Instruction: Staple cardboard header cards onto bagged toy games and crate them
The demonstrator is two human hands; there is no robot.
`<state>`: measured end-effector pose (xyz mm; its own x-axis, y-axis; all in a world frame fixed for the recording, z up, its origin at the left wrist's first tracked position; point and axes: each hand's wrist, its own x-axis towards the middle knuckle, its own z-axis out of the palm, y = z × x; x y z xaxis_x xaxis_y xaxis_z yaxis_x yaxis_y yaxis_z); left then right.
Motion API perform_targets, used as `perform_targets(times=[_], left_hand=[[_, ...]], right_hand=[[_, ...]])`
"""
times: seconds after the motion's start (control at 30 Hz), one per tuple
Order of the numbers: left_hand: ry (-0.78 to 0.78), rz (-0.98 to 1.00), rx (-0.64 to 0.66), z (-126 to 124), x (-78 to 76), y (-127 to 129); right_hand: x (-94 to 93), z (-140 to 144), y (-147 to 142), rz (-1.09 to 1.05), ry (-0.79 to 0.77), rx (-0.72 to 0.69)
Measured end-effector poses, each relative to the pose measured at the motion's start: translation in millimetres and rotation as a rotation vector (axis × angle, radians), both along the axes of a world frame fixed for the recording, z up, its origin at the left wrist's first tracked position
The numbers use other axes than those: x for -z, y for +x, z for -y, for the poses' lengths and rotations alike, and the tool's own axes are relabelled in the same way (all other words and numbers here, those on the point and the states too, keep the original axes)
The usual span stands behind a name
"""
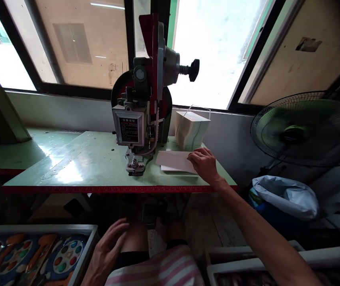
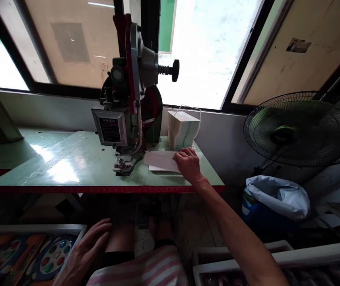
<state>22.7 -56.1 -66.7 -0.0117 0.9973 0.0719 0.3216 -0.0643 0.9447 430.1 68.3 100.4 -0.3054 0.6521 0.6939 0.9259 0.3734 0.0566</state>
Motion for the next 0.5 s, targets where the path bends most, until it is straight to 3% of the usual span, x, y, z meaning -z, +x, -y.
perform_targets(times=[0.07, 0.17, 0.23, 0.3, 0.37, 0.43, 0.5], left_hand=[[0.192, -0.050, 0.084, -11.6, -23.3, 17.2], [0.339, -0.087, 0.201, -21.6, -55.2, 40.6], [0.311, -0.072, 0.328, -23.3, -66.3, 53.7], [0.213, -0.065, 0.466, -22.5, -66.1, 62.9], [0.133, -0.079, 0.540, -21.0, -57.2, 67.2], [0.115, -0.105, 0.547, -20.1, -45.5, 67.4], [0.152, -0.141, 0.466, -19.9, -36.6, 65.3]], right_hand=[[-13.0, 18.5, -7.2, -0.046, -0.071, -0.078], [-9.3, 58.7, -25.1, -0.105, -0.260, -0.253], [4.5, 87.0, -35.2, -0.174, -0.409, -0.371], [23.8, 112.8, -33.4, -0.273, -0.538, -0.409], [47.0, 138.5, -12.0, -0.386, -0.626, -0.270], [72.8, 170.4, 27.4, -0.433, -0.694, 0.043], [100.6, 211.8, 73.8, -0.309, -0.811, 0.396]])
